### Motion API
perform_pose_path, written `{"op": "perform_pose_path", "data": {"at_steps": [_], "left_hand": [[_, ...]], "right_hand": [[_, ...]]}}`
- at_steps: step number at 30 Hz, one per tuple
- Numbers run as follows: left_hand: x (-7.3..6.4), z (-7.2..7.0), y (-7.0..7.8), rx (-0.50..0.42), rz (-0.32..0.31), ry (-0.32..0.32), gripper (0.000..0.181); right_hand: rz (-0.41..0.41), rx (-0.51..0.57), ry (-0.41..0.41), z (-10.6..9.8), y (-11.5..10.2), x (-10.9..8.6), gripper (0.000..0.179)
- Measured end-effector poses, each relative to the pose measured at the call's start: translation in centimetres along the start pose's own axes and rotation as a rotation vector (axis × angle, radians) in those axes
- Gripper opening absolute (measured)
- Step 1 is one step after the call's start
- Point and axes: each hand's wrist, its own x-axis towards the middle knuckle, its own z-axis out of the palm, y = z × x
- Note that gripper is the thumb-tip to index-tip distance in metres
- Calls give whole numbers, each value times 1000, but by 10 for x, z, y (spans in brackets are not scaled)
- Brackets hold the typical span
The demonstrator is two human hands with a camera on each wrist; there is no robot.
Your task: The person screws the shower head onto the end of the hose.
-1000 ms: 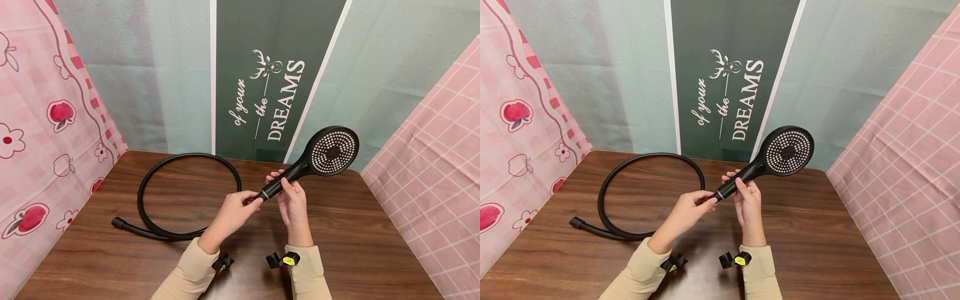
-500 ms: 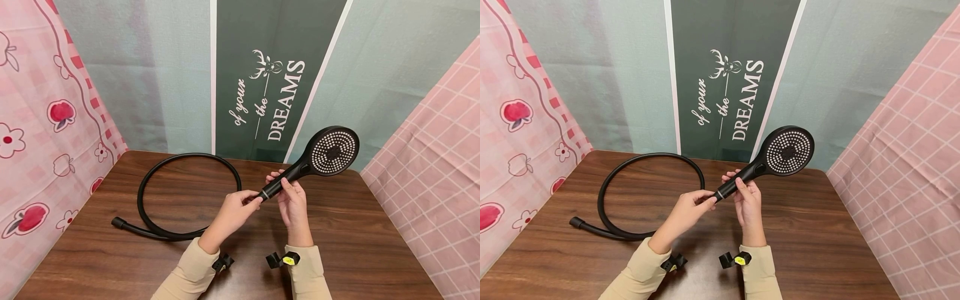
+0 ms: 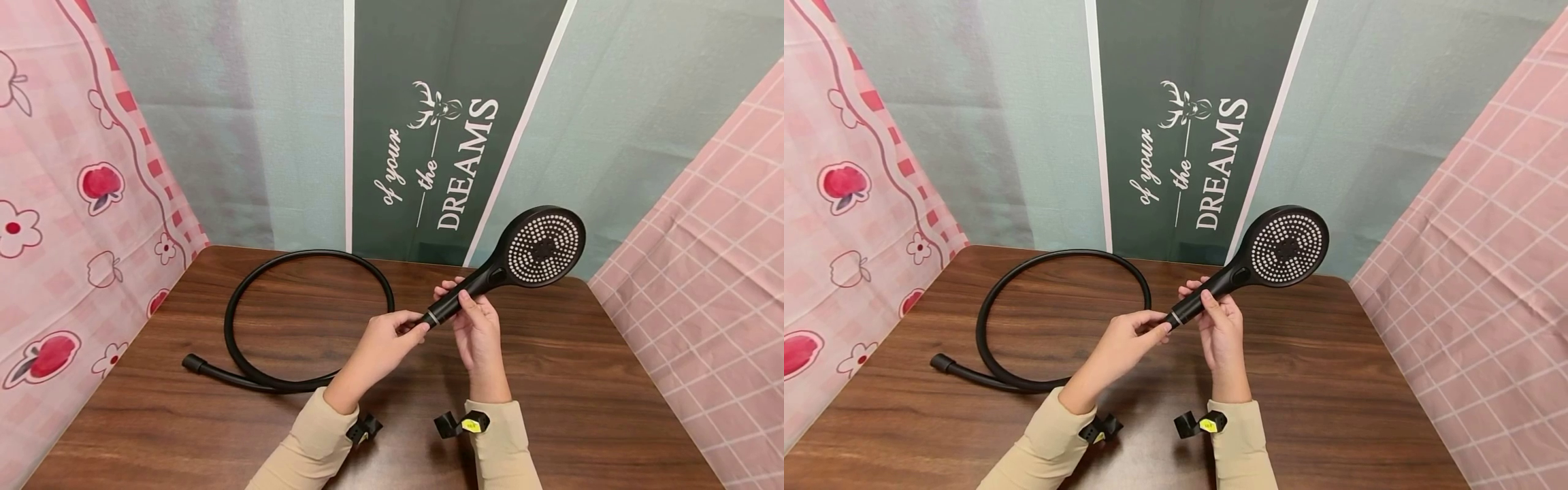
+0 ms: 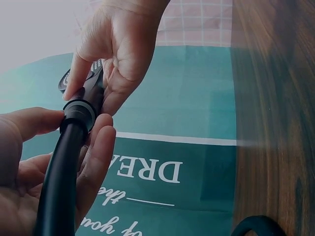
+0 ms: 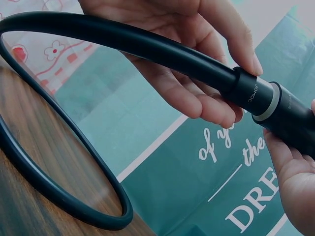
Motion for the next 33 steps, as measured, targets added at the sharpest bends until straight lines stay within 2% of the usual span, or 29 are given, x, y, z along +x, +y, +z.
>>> {"op": "perform_pose_path", "data": {"at_steps": [10, 26, 33], "left_hand": [[0, 0, 0, -14, 5, 3, 25], [0, 0, 0, 18, -1, 18, 27], [0, -1, 1, -2, 17, 25, 26]], "right_hand": [[0, 4, 2, 0, 0, 0, 20], [-4, 0, 1, 0, 0, 0, 19], [-6, 6, 2, 0, 0, 0, 19]]}}
